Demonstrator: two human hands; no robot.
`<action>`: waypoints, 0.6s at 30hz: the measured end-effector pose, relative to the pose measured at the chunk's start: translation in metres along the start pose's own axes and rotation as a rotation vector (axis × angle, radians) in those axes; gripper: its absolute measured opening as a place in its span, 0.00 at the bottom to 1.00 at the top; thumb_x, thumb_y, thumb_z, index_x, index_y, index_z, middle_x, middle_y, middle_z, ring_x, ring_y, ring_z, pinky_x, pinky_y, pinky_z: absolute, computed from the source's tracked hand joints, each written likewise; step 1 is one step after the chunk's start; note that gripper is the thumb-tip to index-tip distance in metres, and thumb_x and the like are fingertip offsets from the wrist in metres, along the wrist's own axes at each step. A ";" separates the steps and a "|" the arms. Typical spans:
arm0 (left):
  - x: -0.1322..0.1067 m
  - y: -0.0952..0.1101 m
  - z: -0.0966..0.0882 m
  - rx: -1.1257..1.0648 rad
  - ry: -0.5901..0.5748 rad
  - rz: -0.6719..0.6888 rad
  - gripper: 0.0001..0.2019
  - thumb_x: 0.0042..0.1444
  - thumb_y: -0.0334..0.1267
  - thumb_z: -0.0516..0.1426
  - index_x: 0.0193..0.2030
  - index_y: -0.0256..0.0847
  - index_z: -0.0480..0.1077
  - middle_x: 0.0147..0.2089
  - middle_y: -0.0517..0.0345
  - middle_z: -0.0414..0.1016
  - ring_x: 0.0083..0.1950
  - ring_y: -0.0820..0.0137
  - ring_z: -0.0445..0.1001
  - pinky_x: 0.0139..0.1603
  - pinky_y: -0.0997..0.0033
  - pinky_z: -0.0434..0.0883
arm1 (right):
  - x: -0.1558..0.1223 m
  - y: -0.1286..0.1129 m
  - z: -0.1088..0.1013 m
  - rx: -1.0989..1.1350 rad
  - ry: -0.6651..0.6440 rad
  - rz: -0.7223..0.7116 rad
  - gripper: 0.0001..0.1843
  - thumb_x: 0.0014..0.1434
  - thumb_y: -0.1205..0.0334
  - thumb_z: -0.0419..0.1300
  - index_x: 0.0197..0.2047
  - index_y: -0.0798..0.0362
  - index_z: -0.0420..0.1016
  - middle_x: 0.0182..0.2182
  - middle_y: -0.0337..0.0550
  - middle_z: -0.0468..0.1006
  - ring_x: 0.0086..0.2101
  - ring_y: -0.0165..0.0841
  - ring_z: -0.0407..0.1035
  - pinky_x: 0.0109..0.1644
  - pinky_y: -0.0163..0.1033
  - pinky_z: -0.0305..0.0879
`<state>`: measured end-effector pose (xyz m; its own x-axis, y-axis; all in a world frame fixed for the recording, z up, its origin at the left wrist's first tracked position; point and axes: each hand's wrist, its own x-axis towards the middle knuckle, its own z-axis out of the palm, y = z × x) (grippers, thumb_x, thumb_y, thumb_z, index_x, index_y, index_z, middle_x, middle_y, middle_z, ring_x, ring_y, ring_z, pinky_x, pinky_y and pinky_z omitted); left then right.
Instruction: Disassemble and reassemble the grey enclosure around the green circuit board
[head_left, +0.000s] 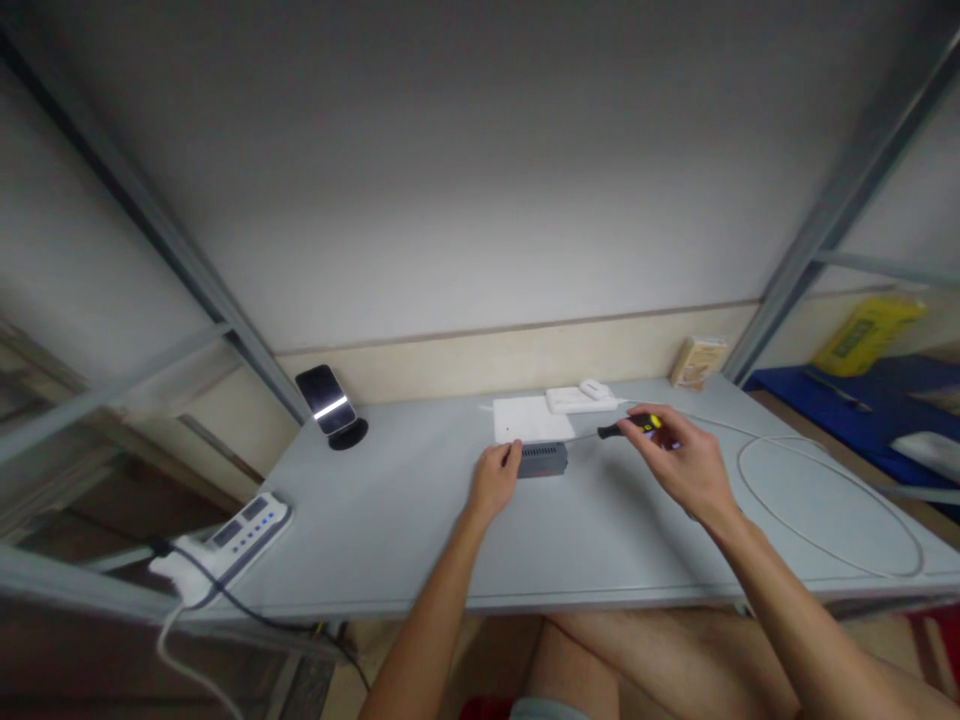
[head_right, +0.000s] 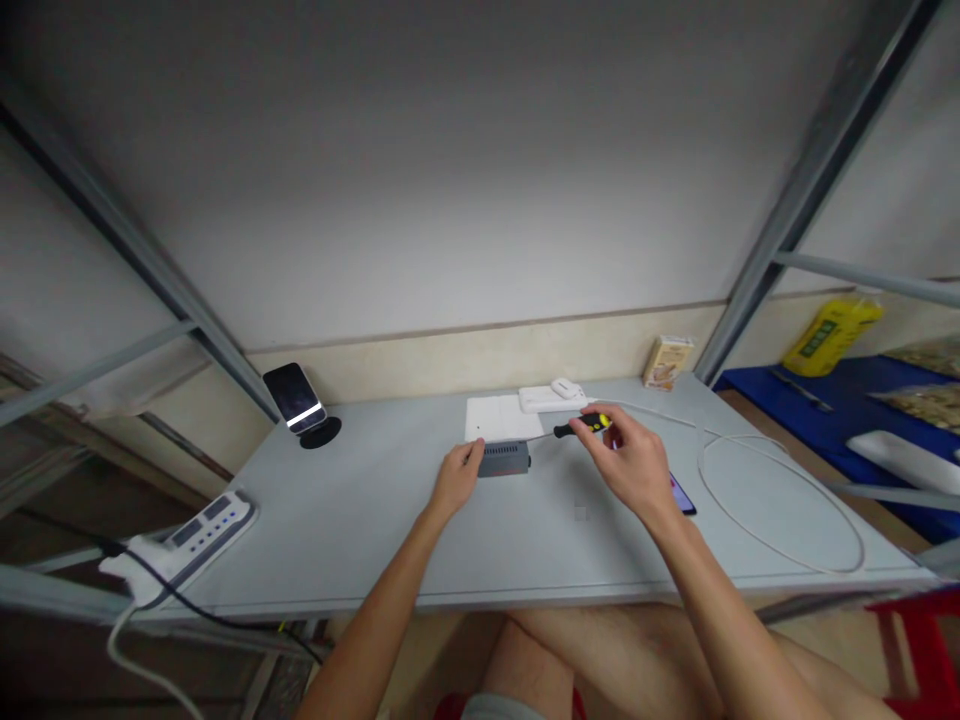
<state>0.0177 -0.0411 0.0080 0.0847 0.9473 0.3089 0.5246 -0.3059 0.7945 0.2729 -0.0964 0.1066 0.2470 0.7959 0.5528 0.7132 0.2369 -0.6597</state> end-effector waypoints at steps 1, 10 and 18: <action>0.000 -0.001 0.000 -0.004 0.003 0.008 0.26 0.69 0.53 0.45 0.27 0.40 0.70 0.29 0.56 0.73 0.35 0.66 0.69 0.40 0.68 0.66 | 0.000 0.001 0.001 -0.011 -0.004 -0.002 0.25 0.57 0.36 0.61 0.42 0.49 0.81 0.25 0.41 0.76 0.24 0.33 0.66 0.32 0.40 0.61; -0.001 -0.006 0.002 -0.069 -0.016 0.021 0.26 0.69 0.54 0.43 0.27 0.41 0.67 0.28 0.58 0.70 0.34 0.68 0.67 0.39 0.69 0.66 | 0.026 -0.007 0.002 0.011 -0.202 -0.088 0.22 0.59 0.45 0.62 0.50 0.49 0.79 0.27 0.42 0.78 0.24 0.33 0.67 0.31 0.39 0.64; 0.001 -0.007 0.004 -0.068 -0.015 0.019 0.25 0.70 0.52 0.43 0.26 0.41 0.66 0.29 0.58 0.69 0.34 0.68 0.68 0.39 0.70 0.65 | 0.066 -0.045 0.013 0.145 -0.513 -0.243 0.12 0.58 0.60 0.57 0.46 0.49 0.75 0.37 0.44 0.81 0.35 0.36 0.72 0.38 0.39 0.66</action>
<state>0.0174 -0.0371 0.0006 0.1073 0.9425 0.3166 0.4640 -0.3291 0.8224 0.2487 -0.0475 0.1657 -0.2876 0.8686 0.4035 0.6040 0.4915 -0.6274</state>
